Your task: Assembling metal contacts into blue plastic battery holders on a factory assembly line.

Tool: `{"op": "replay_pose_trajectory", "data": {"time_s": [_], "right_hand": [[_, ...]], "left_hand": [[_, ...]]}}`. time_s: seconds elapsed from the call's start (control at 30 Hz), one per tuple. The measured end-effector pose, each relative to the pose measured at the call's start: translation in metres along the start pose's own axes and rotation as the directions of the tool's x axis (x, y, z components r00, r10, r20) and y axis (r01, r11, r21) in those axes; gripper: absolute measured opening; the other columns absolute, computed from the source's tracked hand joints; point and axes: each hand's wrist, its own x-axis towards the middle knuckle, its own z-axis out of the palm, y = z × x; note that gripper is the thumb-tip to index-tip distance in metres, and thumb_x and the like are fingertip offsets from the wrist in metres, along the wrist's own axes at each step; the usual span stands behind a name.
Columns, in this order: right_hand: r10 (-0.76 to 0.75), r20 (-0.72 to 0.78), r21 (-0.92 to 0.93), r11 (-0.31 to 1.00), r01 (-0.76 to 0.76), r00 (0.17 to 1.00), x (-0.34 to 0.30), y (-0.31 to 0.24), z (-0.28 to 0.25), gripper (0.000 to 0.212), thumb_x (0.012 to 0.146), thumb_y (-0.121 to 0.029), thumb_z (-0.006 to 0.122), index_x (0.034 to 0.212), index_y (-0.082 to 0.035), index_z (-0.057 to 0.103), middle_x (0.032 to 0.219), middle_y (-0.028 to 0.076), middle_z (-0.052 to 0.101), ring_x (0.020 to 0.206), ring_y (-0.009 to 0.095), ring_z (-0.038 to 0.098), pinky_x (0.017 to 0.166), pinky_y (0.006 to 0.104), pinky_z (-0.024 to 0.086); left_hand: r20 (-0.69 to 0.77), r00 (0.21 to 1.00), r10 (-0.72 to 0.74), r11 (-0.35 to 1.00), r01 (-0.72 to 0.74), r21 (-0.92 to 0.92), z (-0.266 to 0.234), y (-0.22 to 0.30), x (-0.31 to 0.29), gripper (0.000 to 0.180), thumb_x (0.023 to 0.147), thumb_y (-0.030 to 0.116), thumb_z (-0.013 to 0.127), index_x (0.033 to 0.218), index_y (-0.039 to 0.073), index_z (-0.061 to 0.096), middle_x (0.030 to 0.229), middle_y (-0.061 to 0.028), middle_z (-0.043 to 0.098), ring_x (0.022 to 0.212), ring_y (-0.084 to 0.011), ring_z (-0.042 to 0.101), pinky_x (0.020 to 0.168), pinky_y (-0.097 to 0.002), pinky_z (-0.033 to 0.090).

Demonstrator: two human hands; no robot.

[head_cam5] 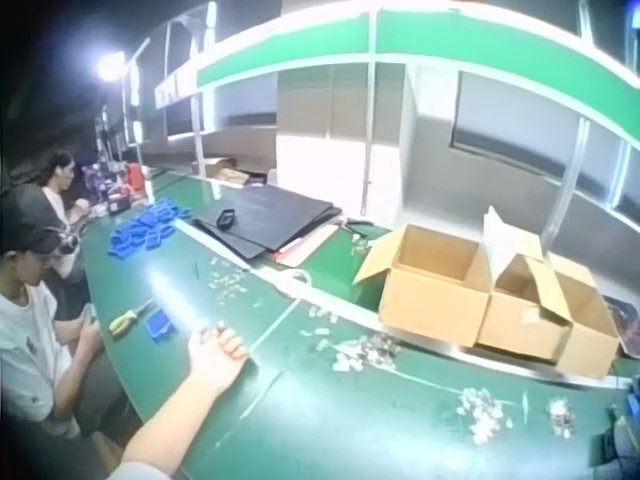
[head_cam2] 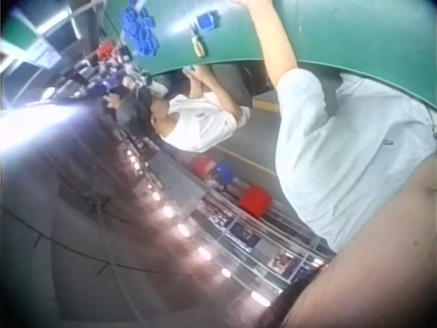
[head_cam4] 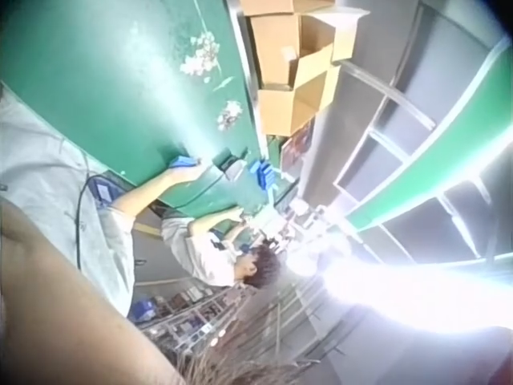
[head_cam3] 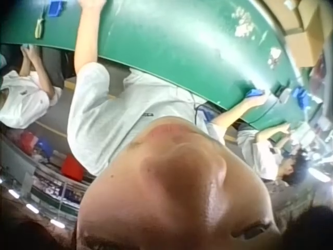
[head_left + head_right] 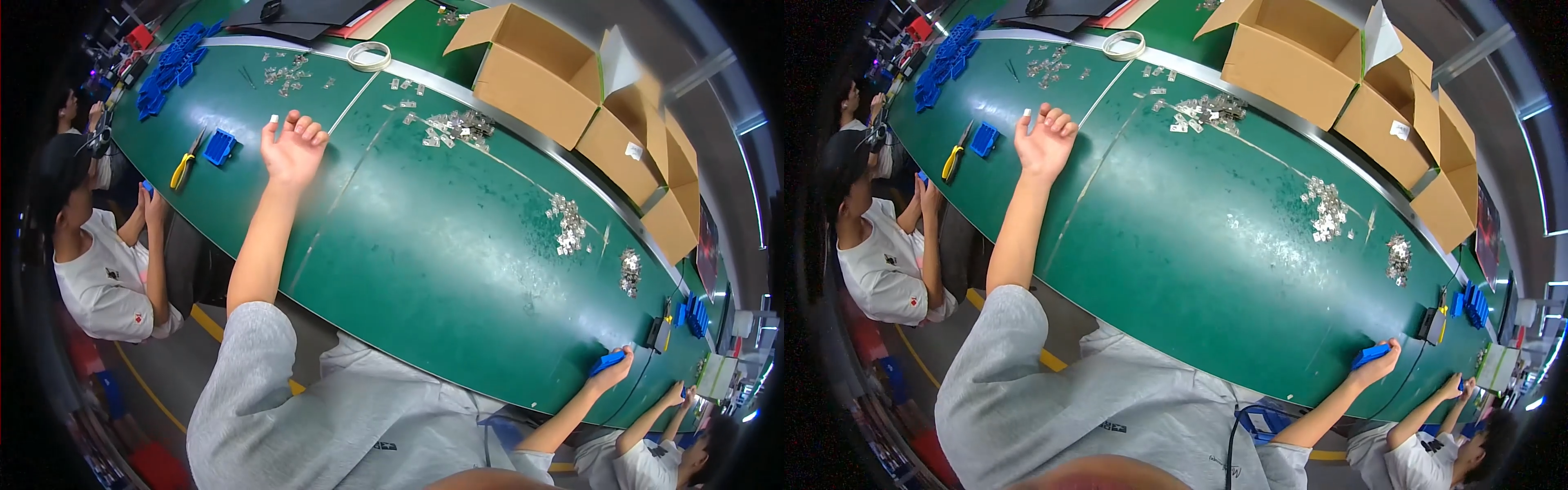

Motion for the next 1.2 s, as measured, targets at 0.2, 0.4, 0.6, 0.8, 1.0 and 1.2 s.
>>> {"op": "replay_pose_trajectory", "data": {"time_s": [0.2,0.4,0.6,0.8,1.0,1.2], "right_hand": [[0.06,-0.03,0.014,0.998,-0.06,0.998,-0.006,-0.011,0.008,0.028,0.094,-0.027,0.043,0.091,-0.002,0.056,0.079,0.004,0.049,0.071,0.013,0.046,0.064,0.0236,0.038],[0.052,-0.014,0.043,0.998,-0.051,0.999,-0.005,-0.009,0.006,0.028,0.095,-0.031,0.046,0.09,-0.005,0.057,0.079,0.003,0.05,0.072,0.011,0.047,0.063,0.0221,0.037],[0.024,-0.014,0.051,0.998,-0.023,1.0,-0.007,-0.013,0.011,0.027,0.095,-0.028,0.046,0.089,-0.005,0.056,0.079,0.002,0.051,0.071,0.011,0.047,0.063,0.0219,0.037],[0.056,-0.011,0.086,0.995,-0.055,0.998,-0.005,-0.009,0.007,0.025,0.095,-0.027,0.045,0.088,-0.005,0.056,0.077,0.002,0.05,0.069,0.01,0.046,0.059,0.0214,0.035],[0.064,-0.007,0.051,0.997,-0.064,0.998,-0.01,-0.016,0.011,0.026,0.095,-0.027,0.044,0.089,-0.005,0.056,0.074,0.002,0.05,0.067,0.009,0.047,0.057,0.0208,0.035],[0.036,-0.012,0.044,0.998,-0.035,0.999,-0.008,-0.013,0.008,0.026,0.095,-0.027,0.044,0.09,-0.004,0.056,0.079,0.002,0.051,0.071,0.011,0.047,0.061,0.0215,0.037]], "left_hand": [[-0.007,1.0,0.003,1.0,-0.003,0.01,-0.001,-0.001,0.001,0.024,0.087,0.03,0.049,0.088,0.006,0.048,0.071,-0.0034,0.038,0.065,-0.0164,0.036,0.063,-0.031,0.033],[-0.026,1.0,-0.003,1.0,0.004,0.027,0.0,-0.004,0.0,0.024,0.087,0.031,0.048,0.088,0.006,0.048,0.071,-0.0036,0.038,0.065,-0.0166,0.037,0.063,-0.0311,0.033],[-0.039,0.999,-0.011,0.999,0.012,0.033,-0.004,-0.004,0.003,0.027,0.087,0.035,0.048,0.088,0.007,0.048,0.071,-0.0037,0.039,0.065,-0.0169,0.037,0.062,-0.032,0.033],[-0.065,0.998,0.006,0.999,-0.003,0.051,-0.001,-0.005,0.001,0.028,0.088,0.035,0.047,0.088,0.007,0.048,0.071,-0.0037,0.038,0.064,-0.017,0.036,0.061,-0.032,0.032],[-0.06,0.998,0.001,0.998,0.002,0.062,0.002,-0.005,-0.001,0.024,0.088,0.031,0.048,0.089,0.007,0.048,0.071,-0.003,0.037,0.065,-0.016,0.035,0.063,-0.0307,0.032],[-0.046,0.999,-0.009,0.998,0.011,0.063,0.003,-0.008,-0.001,0.025,0.088,0.032,0.049,0.089,0.007,0.047,0.071,-0.003,0.037,0.065,-0.0158,0.035,0.063,-0.0303,0.032]]}}
